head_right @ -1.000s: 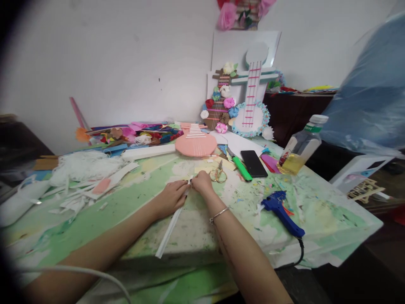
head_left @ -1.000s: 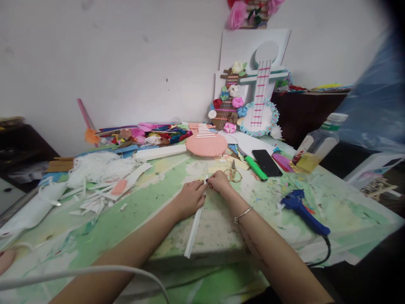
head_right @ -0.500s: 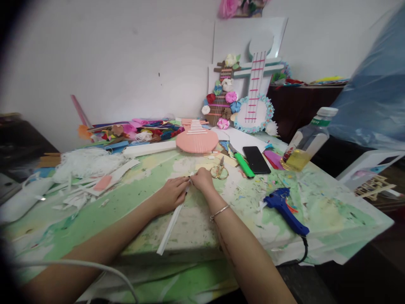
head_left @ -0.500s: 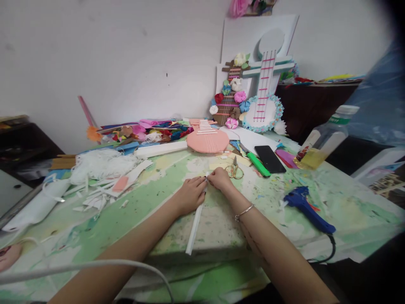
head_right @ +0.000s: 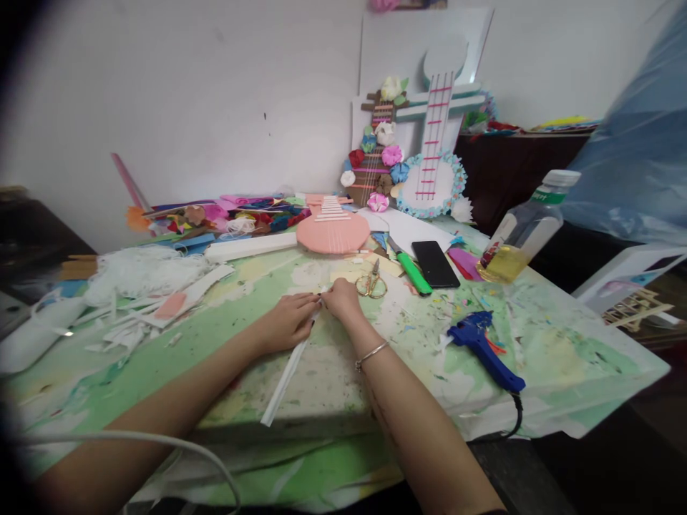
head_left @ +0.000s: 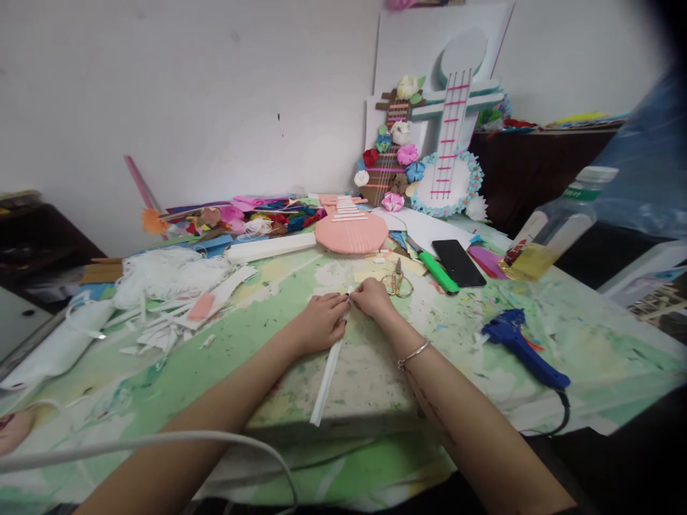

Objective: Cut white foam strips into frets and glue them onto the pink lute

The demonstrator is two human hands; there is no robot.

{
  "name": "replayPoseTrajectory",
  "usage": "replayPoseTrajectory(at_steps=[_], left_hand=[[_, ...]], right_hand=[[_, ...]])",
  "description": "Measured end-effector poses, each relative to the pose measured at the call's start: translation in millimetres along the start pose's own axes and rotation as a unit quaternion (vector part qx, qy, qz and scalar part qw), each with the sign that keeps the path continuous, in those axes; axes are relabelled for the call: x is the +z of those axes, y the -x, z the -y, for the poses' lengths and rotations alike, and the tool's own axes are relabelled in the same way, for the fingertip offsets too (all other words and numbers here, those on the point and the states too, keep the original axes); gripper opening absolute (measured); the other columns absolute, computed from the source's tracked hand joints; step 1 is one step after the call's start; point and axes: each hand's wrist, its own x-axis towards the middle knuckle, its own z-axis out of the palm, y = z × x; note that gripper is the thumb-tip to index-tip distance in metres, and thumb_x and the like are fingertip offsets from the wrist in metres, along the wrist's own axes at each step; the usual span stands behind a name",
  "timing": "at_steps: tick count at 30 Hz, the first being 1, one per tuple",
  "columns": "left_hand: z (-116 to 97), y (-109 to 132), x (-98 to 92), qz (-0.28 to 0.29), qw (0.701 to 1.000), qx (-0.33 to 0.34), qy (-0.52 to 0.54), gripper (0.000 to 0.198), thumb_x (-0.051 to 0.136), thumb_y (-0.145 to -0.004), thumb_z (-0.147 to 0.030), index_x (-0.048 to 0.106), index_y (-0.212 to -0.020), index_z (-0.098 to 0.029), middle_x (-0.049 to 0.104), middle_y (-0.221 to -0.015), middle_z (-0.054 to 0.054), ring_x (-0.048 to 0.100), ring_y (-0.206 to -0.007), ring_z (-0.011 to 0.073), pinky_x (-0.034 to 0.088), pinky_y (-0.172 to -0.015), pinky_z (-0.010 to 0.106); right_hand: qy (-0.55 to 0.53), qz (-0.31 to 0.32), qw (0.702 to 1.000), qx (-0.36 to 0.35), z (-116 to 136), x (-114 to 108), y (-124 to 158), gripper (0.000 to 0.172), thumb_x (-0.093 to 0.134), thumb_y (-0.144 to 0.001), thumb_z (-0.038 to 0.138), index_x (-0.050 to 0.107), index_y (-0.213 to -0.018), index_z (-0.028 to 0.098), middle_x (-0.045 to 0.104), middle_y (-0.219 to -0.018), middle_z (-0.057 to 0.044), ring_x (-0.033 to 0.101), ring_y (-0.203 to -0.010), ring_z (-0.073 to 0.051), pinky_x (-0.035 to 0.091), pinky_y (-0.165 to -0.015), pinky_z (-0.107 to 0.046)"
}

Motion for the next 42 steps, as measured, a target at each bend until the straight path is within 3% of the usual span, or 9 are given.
replayPoseTrajectory(at_steps=[7, 18, 22, 24, 27, 29, 34, 42], left_hand=[[9.3, 8.3, -7.7, 0.066, 0.997, 0.021, 0.023, 0.055, 0.045, -0.083, -0.034, 0.038, -0.133, -0.015, 0.037, -0.143, 0.014, 0.031, -0.132, 0.0298, 0.028, -0.105, 0.046], [24.0, 11.8, -4.1, 0.113, 0.992, 0.038, 0.050, 0.067, 0.046, -0.083, -0.047, 0.027, -0.141, -0.019, 0.024, -0.150, 0.013, 0.020, -0.138, 0.0290, 0.018, -0.108, 0.045], [20.7, 12.1, -5.0, 0.105, 0.993, 0.023, 0.056, 0.068, 0.047, -0.082, -0.046, 0.026, -0.141, -0.019, 0.026, -0.149, 0.013, 0.021, -0.137, 0.0283, 0.018, -0.108, 0.044], [20.3, 12.1, -5.0, 0.101, 0.993, 0.018, 0.064, 0.068, 0.048, -0.081, -0.046, 0.026, -0.140, -0.020, 0.027, -0.149, 0.013, 0.022, -0.137, 0.0280, 0.018, -0.108, 0.044], [20.7, 12.3, -4.5, 0.096, 0.993, 0.018, 0.073, 0.066, 0.050, -0.080, -0.043, 0.030, -0.139, -0.019, 0.028, -0.148, 0.013, 0.023, -0.137, 0.0272, 0.019, -0.107, 0.043], [20.7, 12.5, -4.2, 0.091, 0.993, 0.020, 0.077, 0.064, 0.050, -0.080, -0.042, 0.032, -0.137, -0.018, 0.030, -0.148, 0.012, 0.023, -0.137, 0.0266, 0.019, -0.108, 0.042], [19.7, 13.2, -3.9, 0.078, 0.993, 0.017, 0.084, 0.061, 0.050, -0.079, -0.039, 0.034, -0.136, -0.020, 0.033, -0.146, 0.011, 0.025, -0.136, 0.0260, 0.019, -0.108, 0.041], [22.1, 12.7, -6.7, 0.092, 0.991, 0.031, 0.096, 0.074, 0.055, -0.075, -0.047, 0.029, -0.139, -0.021, 0.030, -0.148, 0.011, 0.023, -0.136, 0.0295, 0.017, -0.108, 0.044]], right_hand=[[0.007, -0.001, 1.000, -0.008, -0.5, 0.5, 0.2, 0.019, 0.054, -0.070, 0.017, 0.072, -0.073, 0.011, 0.070, -0.062, -0.010, 0.065, -0.066, -0.018, 0.041, -0.058, -0.021], [0.019, -0.011, 0.999, -0.039, -3.0, 2.2, 0.3, 0.015, 0.054, -0.073, 0.015, 0.068, -0.076, 0.011, 0.069, -0.070, -0.010, 0.064, -0.071, -0.018, 0.042, -0.061, -0.022], [0.022, -0.036, 0.992, -0.119, -1.0, -8.0, 29.2, 0.024, 0.049, -0.080, 0.013, 0.064, -0.098, 0.013, 0.069, -0.090, -0.009, 0.062, -0.086, -0.017, 0.043, -0.077, -0.025], [0.023, -0.025, 0.982, -0.186, -3.6, -9.9, 53.3, 0.025, 0.048, -0.081, 0.011, 0.064, -0.099, 0.016, 0.068, -0.100, -0.008, 0.060, -0.096, -0.017, 0.042, -0.086, -0.026], [0.025, 0.005, 0.943, -0.332, -12.6, -4.5, 88.2, 0.026, 0.046, -0.085, 0.014, 0.064, -0.104, 0.014, 0.064, -0.114, -0.012, 0.056, -0.109, -0.018, 0.040, -0.096, -0.029], [0.046, -0.001, 0.923, -0.381, -19.4, 2.2, 103.0, 0.030, 0.045, -0.086, 0.016, 0.061, -0.111, 0.009, 0.059, -0.122, -0.017, 0.051, -0.117, -0.022, 0.039, -0.100, -0.035], [0.094, -0.019, 0.919, -0.383, -27.6, 12.1, 108.8, 0.039, 0.044, -0.088, 0.019, 0.052, -0.125, 0.009, 0.050, -0.133, -0.018, 0.044, -0.125, -0.024, 0.038, -0.102, -0.043], [0.083, -0.019, 0.909, -0.408, -28.5, 13.1, 103.5, 0.035, 0.041, -0.089, 0.018, 0.057, -0.119, 0.011, 0.060, -0.123, -0.014, 0.045, -0.124, -0.024, 0.038, -0.102, -0.043]])
